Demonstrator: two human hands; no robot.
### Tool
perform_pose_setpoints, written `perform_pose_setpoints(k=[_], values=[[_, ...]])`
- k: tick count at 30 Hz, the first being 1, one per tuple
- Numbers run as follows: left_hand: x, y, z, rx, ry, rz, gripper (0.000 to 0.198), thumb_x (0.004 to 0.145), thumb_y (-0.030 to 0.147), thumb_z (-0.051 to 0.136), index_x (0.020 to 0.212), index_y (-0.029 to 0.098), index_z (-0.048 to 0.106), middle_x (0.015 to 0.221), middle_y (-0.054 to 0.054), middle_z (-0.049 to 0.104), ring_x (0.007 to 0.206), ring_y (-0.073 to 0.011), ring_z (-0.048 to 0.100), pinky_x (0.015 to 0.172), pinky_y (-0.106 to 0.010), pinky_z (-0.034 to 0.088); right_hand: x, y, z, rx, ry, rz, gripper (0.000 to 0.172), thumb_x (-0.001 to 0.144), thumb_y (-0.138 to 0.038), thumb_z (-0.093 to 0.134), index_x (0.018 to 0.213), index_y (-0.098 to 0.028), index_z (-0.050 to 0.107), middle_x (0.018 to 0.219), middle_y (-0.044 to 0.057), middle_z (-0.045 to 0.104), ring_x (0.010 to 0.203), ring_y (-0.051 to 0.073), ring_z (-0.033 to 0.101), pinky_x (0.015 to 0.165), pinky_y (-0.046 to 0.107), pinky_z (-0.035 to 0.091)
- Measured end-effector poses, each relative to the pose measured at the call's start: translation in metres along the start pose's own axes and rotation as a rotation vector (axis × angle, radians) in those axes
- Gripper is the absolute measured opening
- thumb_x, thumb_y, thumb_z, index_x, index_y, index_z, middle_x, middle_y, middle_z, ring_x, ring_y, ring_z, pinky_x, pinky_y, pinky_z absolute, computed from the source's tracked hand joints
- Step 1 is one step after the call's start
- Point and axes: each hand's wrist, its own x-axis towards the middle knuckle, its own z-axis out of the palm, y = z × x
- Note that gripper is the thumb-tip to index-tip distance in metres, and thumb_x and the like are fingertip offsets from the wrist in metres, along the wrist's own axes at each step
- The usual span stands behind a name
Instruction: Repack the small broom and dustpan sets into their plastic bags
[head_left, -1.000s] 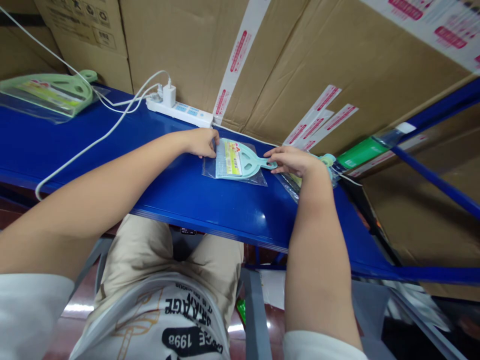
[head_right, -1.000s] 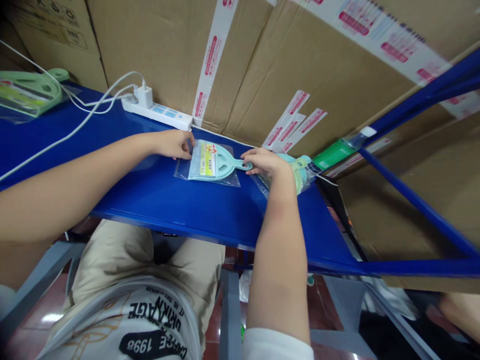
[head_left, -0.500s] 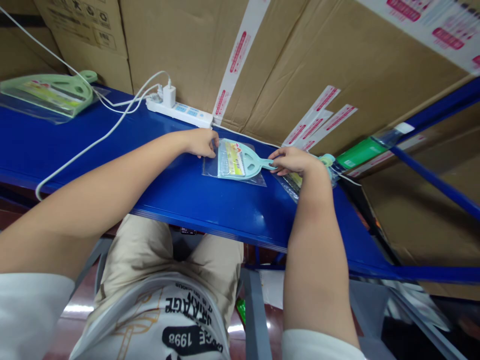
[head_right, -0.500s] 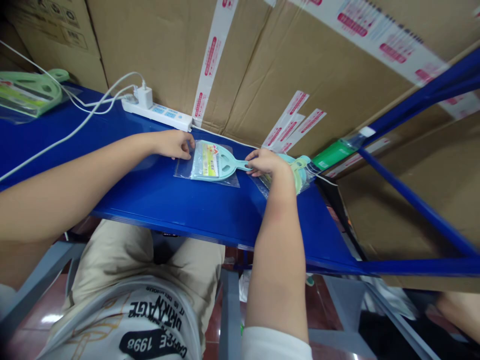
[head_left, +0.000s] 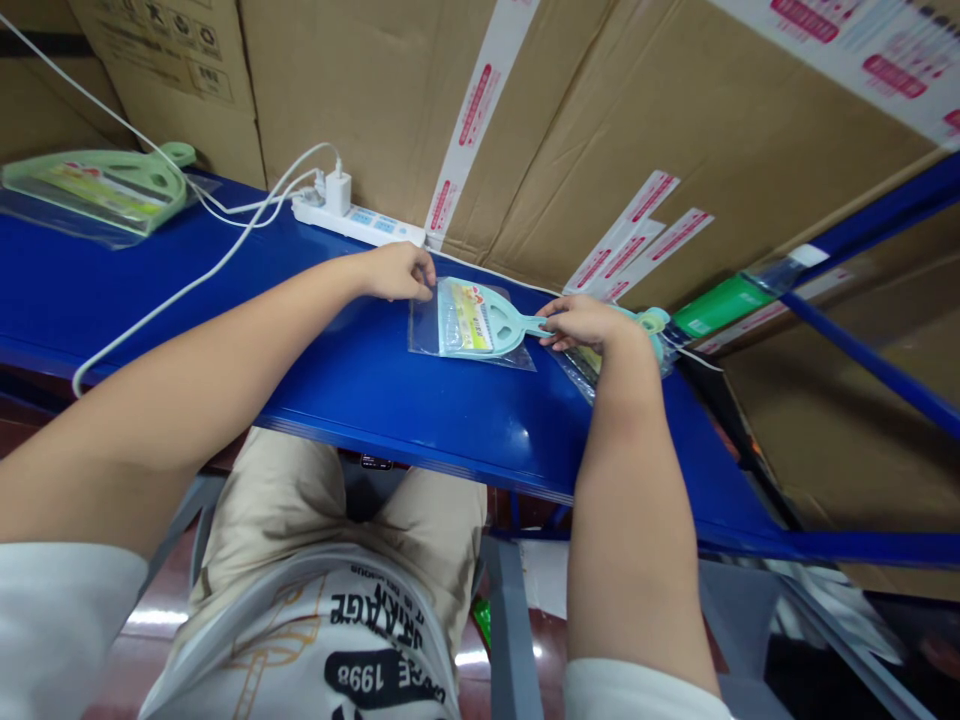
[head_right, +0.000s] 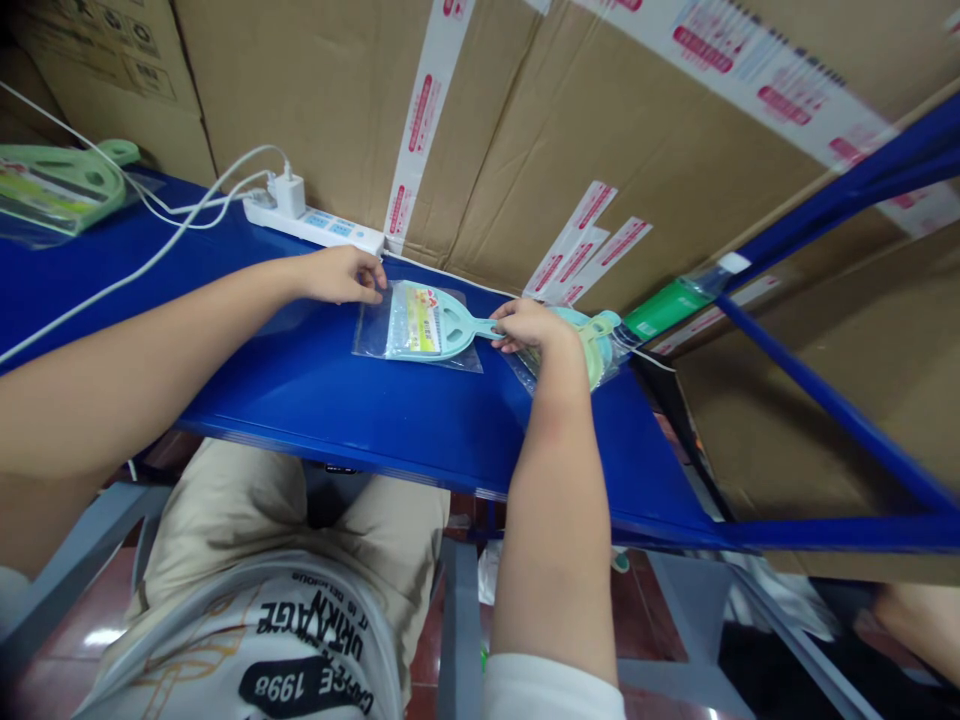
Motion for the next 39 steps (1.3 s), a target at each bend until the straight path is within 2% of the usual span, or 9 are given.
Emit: perform_pose_setpoints(k=[3,5,9,14,18,22,26,31,39], values=[[0.003,-0.001,0.004,0.005,-0.005,0.146,0.044,0.085,0.037,0.066,0.121,0.016,0.081,0.102,-0.006,0.079,0.095,-0.0201,0.072,0.092,-0.031,0.052,0.002,0.001,0.001,0.023,-0.005,-0.001,0.024,0.089,0.006,0.068,0.084,-0.017,0.066,0.065,0.0,0.069,0.061,0.012,0.07,0.066,0.02,0.059],[0.005,-0.001,0.01,0.014,-0.035,0.222,0.047,0.087,0.039,0.066,0.125,0.017,0.081,0.106,-0.006,0.079,0.097,-0.0199,0.071,0.093,-0.03,0.051,0.002,0.0,0.001,0.024,-0.012,-0.009,0.025,0.089,0.006,0.068,0.083,-0.017,0.066,0.066,0.0,0.068,0.06,0.011,0.069,0.066,0.02,0.059],[0.008,-0.003,0.02,0.037,-0.066,0.292,0.05,0.091,0.041,0.064,0.133,0.019,0.077,0.108,-0.005,0.079,0.094,-0.0189,0.07,0.09,-0.029,0.049,-0.003,-0.002,0.002,0.011,-0.009,-0.012,0.028,0.093,0.008,0.06,0.083,-0.017,0.064,0.064,-0.001,0.065,0.061,0.01,0.068,0.067,0.019,0.059],[0.01,-0.008,0.024,0.04,-0.059,0.362,0.046,0.091,0.039,0.064,0.131,0.02,0.077,0.099,-0.003,0.078,0.086,-0.0173,0.068,0.085,-0.028,0.049,-0.005,-0.003,0.003,0.013,-0.009,-0.01,0.028,0.094,0.008,0.058,0.083,-0.017,0.063,0.065,-0.001,0.065,0.061,0.01,0.067,0.068,0.019,0.06],[0.008,-0.005,0.023,0.036,-0.051,0.316,0.044,0.089,0.038,0.067,0.127,0.019,0.076,0.097,-0.004,0.078,0.086,-0.0178,0.069,0.085,-0.028,0.05,-0.002,-0.001,0.002,0.016,-0.021,-0.019,0.024,0.095,0.006,0.062,0.089,-0.017,0.066,0.063,-0.002,0.064,0.061,0.011,0.068,0.066,0.018,0.06],[0.005,0.001,0.022,0.086,-0.07,0.253,0.047,0.089,0.037,0.065,0.131,0.02,0.076,0.101,-0.004,0.079,0.089,-0.0182,0.07,0.085,-0.027,0.05,-0.001,-0.001,0.001,0.004,-0.019,-0.015,0.021,0.095,0.003,0.064,0.097,-0.017,0.071,0.062,-0.002,0.064,0.063,0.012,0.07,0.071,0.023,0.065],[0.004,0.004,0.022,0.096,-0.078,0.26,0.051,0.089,0.037,0.064,0.137,0.022,0.073,0.103,-0.004,0.079,0.09,-0.0187,0.071,0.085,-0.027,0.05,-0.002,-0.001,0.002,0.019,-0.012,-0.009,0.021,0.093,0.003,0.067,0.09,-0.018,0.069,0.064,-0.001,0.065,0.065,0.013,0.071,0.073,0.024,0.064],[0.001,0.008,0.021,0.104,-0.062,0.191,0.051,0.09,0.036,0.064,0.137,0.016,0.07,0.107,-0.008,0.079,0.092,-0.0209,0.072,0.085,-0.028,0.051,-0.006,-0.004,0.003,-0.002,-0.012,-0.006,0.025,0.094,0.005,0.061,0.088,-0.018,0.066,0.061,-0.002,0.062,0.062,0.012,0.069,0.068,0.021,0.062],[0.0,0.014,0.025,0.169,-0.024,0.13,0.058,0.093,0.035,0.061,0.148,0.016,0.061,0.117,-0.009,0.079,0.107,-0.0244,0.074,0.095,-0.031,0.052,-0.002,-0.003,0.003,0.005,-0.029,-0.017,0.028,0.092,0.007,0.062,0.082,-0.019,0.062,0.06,-0.002,0.062,0.061,0.012,0.067,0.064,0.019,0.059]])
